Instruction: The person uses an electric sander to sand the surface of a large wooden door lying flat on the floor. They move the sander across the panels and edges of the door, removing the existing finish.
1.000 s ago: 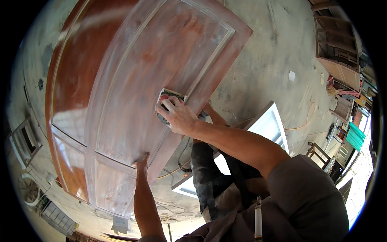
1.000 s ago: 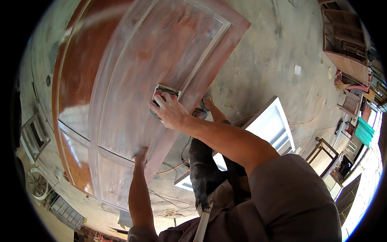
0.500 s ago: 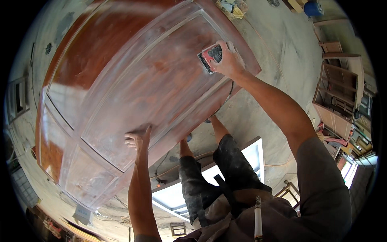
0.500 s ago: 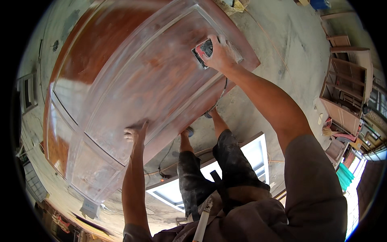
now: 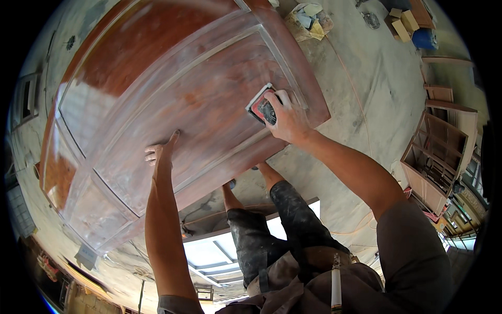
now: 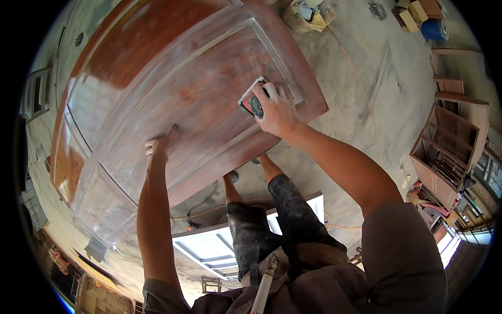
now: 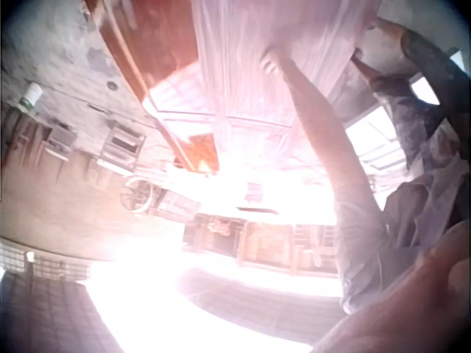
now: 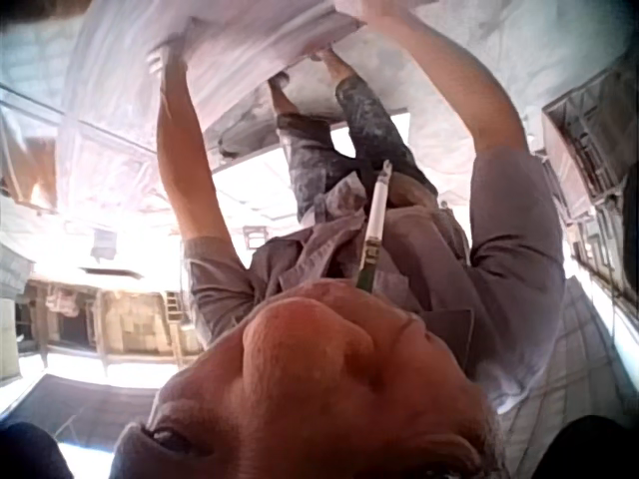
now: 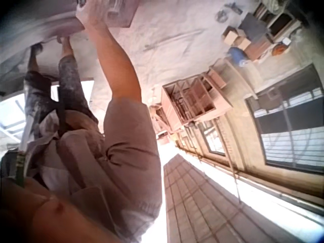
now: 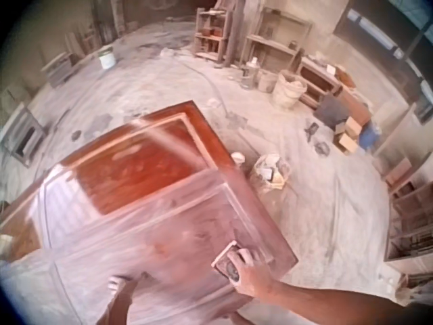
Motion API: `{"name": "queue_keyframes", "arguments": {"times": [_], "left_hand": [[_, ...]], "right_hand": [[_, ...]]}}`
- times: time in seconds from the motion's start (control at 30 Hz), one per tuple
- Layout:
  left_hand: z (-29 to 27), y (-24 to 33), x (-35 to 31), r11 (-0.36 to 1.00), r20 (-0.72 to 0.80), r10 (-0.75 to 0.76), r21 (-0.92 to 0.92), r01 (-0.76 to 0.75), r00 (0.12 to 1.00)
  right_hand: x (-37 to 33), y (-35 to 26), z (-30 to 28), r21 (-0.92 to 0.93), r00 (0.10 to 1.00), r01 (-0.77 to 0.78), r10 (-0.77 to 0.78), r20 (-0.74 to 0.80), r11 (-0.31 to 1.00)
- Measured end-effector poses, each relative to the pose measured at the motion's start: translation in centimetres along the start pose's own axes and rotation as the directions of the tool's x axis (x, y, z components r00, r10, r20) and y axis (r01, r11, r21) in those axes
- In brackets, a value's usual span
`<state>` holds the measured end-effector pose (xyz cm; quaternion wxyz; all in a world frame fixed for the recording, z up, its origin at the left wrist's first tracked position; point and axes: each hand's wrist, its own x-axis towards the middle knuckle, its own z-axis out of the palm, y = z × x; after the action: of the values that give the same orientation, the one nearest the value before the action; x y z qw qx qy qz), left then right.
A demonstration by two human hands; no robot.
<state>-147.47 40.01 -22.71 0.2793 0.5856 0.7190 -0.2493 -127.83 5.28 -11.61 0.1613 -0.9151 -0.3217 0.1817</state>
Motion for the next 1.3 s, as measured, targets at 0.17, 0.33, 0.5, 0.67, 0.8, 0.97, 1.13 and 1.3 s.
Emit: {"name": "queue_keyframes", "arguments": {"times": [0.17, 0.33, 0.5, 0.67, 0.8, 0.97, 1.13, 1.3], "left_hand": [[-0.3, 2.3, -0.6, 0.991, 0.036, -0.086, -0.096, 0.089, 0.996], [-1.0, 2.5, -1.5, 0.984, 0.059, -0.089, -0.147, 0.097, 0.994], [-1.3, 3.2, -1.4, 0.988, 0.04, -0.124, -0.087, 0.128, 0.991], [-1.9, 3.5, -2.2, 0.986, 0.043, -0.159, -0.052, 0.161, 0.986], [-1.5, 3.6, -1.9, 0.985, 0.04, -0.153, -0.074, 0.156, 0.987], [-1.3, 2.8, -0.8, 0.987, 0.065, -0.131, -0.086, 0.136, 0.989], [-2.3, 3.6, -2.1, 0.986, 0.091, -0.16, -0.033, 0.164, 0.983], [-2.8, 4.0, -3.3, 0.99, 0.137, -0.125, -0.044, 0.132, 0.983]], "right_hand": [[3.6, 0.7, -1.0, 0.004, 0.999, -0.027, 0.027, -0.047, 1.0], [11.8, 0.7, -2.7, -0.062, 0.996, -0.047, 0.042, -0.078, 0.997], [16.9, 1.3, -3.8, -0.071, 0.985, -0.133, 0.123, -0.123, 0.989], [17.5, -4.2, -1.1, -0.045, 0.997, -0.045, 0.042, -0.067, 0.998], [17.2, -9.7, 0.2, 0.011, 0.993, 0.103, -0.103, 0.064, 0.995], [17.7, -9.0, 0.1, -0.015, 0.964, 0.248, -0.246, 0.098, 0.969], [18.6, -1.0, -3.3, -0.07, 0.975, 0.204, -0.209, -0.074, 0.976], [19.6, 3.2, -4.5, -0.038, 0.987, 0.118, -0.122, -0.104, 0.992]]}}
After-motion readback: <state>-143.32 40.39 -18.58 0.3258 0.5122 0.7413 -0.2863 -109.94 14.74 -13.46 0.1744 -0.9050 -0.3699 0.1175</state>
